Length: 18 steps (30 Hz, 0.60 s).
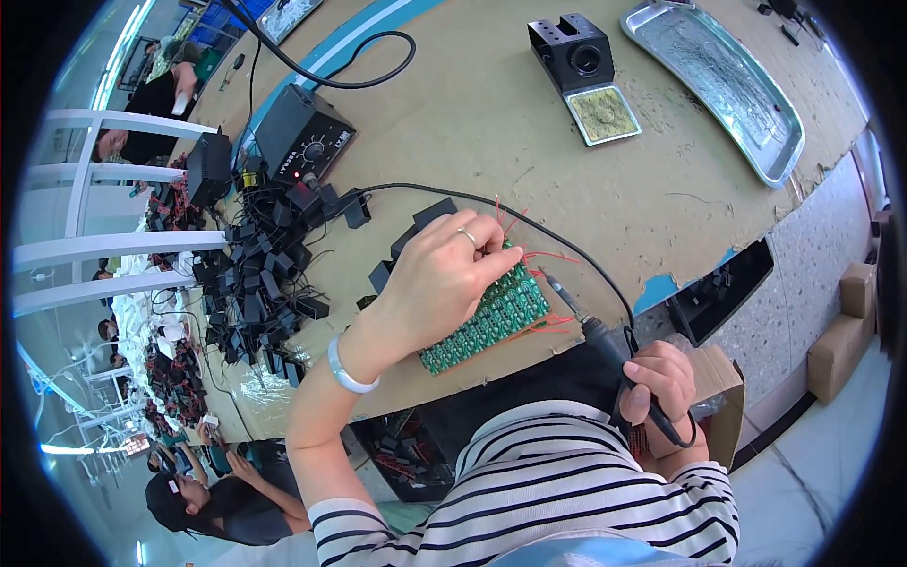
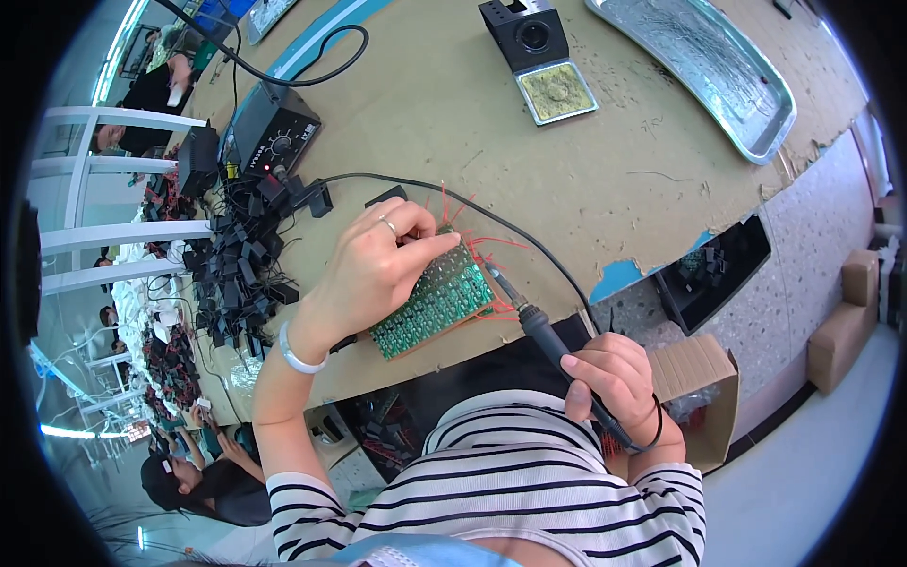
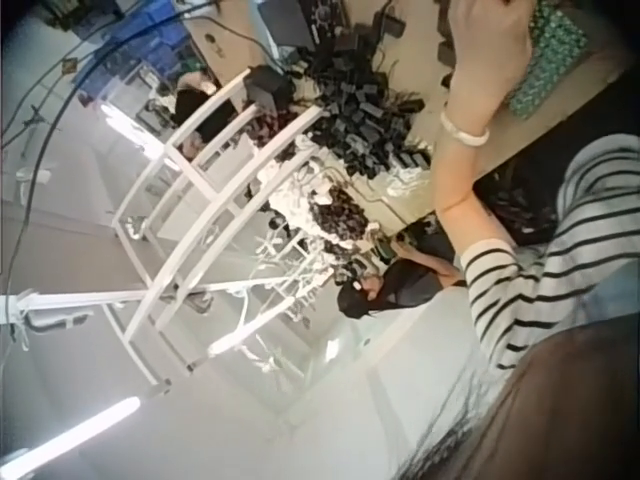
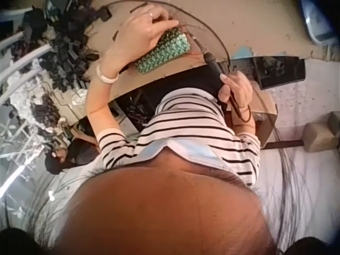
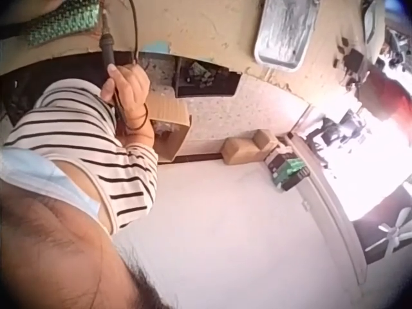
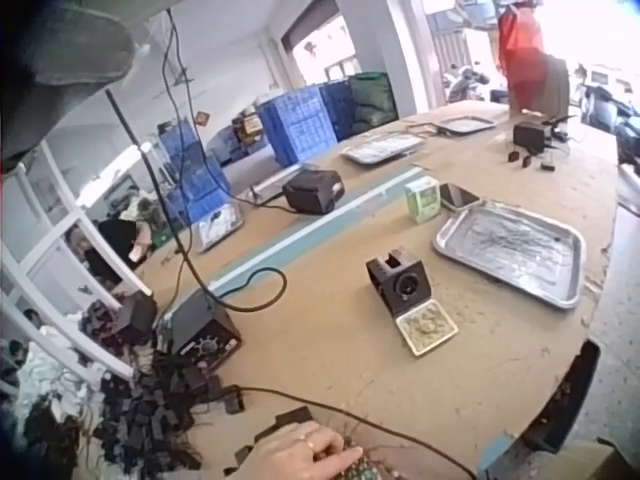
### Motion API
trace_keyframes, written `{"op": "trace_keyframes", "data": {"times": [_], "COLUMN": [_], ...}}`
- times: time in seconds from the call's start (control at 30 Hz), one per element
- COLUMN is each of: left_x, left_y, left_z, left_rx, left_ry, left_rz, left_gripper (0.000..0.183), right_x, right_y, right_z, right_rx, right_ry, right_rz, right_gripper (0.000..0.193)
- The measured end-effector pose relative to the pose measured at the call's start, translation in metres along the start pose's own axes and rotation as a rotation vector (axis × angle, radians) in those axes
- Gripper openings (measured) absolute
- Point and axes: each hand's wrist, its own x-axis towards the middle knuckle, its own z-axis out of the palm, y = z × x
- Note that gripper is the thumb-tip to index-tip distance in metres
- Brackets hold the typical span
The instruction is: Soldering wires onto a printed circuit board at a workbench.
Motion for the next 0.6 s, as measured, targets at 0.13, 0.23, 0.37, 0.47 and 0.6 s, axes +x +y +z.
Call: {"op": "trace_keyframes", "data": {"times": [0.13, 0.23, 0.37, 0.47, 0.6], "left_x": [0.004, 0.006, 0.006, 0.008, 0.007], "left_y": [0.001, 0.002, 0.000, 0.000, -0.001], "left_z": [0.001, 0.002, 0.005, 0.005, 0.006], "left_rx": [0.025, 0.057, 0.076, 0.090, 0.094], "left_ry": [-0.060, -0.053, -0.067, -0.064, -0.093], "left_rz": [0.017, -0.008, -0.007, -0.003, 0.002], "left_gripper": [0.021, 0.019, 0.019, 0.018, 0.017], "right_x": [0.003, 0.006, 0.010, 0.012, 0.011], "right_y": [0.002, 0.002, 0.004, 0.004, 0.006], "right_z": [0.005, 0.006, 0.010, 0.010, 0.011], "right_rx": [0.011, 0.007, 0.016, 0.017, 0.020], "right_ry": [0.005, -0.020, -0.037, -0.043, -0.050], "right_rz": [-0.016, 0.003, 0.004, 0.001, -0.014], "right_gripper": [0.024, 0.025, 0.028, 0.030, 0.031]}}
